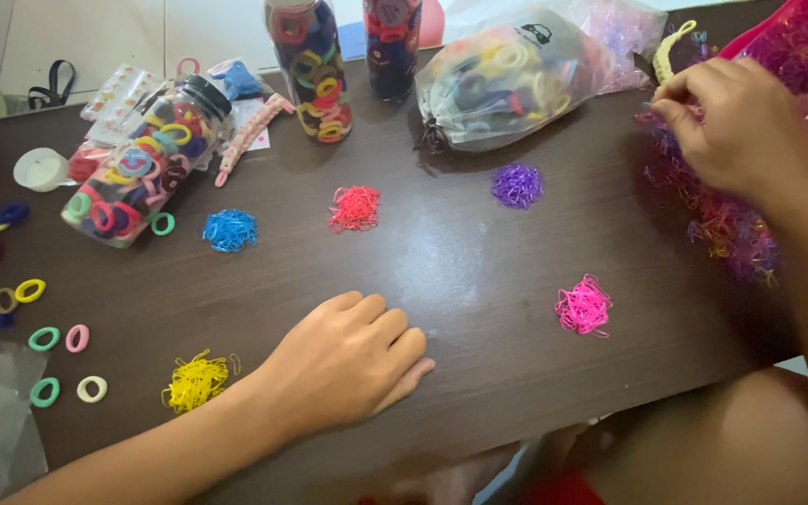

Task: Sorting small colored elastic loom bands from a large basket into separate piles on a table by color.

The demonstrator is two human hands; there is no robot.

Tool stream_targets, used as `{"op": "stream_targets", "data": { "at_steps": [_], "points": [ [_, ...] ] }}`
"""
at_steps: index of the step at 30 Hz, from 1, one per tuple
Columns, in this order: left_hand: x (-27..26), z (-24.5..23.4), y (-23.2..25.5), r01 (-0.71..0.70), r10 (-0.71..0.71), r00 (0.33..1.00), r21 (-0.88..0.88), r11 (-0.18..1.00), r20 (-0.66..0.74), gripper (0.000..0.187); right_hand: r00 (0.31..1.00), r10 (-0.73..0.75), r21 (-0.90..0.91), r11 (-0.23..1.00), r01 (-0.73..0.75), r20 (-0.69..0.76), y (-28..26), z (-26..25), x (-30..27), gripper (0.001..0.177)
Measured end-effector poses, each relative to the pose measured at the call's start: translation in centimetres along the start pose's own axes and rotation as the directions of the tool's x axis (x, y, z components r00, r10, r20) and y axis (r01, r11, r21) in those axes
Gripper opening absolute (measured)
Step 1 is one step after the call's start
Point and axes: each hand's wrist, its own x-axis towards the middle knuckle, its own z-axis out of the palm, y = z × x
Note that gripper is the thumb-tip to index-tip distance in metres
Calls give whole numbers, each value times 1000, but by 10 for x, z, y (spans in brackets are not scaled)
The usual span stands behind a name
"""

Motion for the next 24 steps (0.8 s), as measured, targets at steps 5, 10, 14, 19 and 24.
{"op": "stream_targets", "data": {
  "at_steps": [5, 10, 14, 19, 24],
  "points": [
    [3, -5, 0, -15, 14, 1000, 70, 997, 7, 23, 993, 39, 411, 908, -81, 108, -68, -56, 11, 9],
    [2, -4, 1, -6, 7, 1000, 84, 996, -18, 23, 997, -53, 429, 903, 22, 61, -72, -61, 11, 10],
    [2, -4, 1, -9, 10, 1000, 89, 996, -9, 22, 991, -22, -17, 1000, 24, 134, -28, -22, 3, 16],
    [2, -3, 1, -8, 10, 1000, 99, 995, -26, 23, 992, -13, -151, 988, 32, 125, 14, 15, -5, 23],
    [2, -4, 1, -11, 11, 1000, 92, 996, -8, 22, 981, 86, -33, 996, -81, 172, 2, 4, 0, 24]
  ]
}}
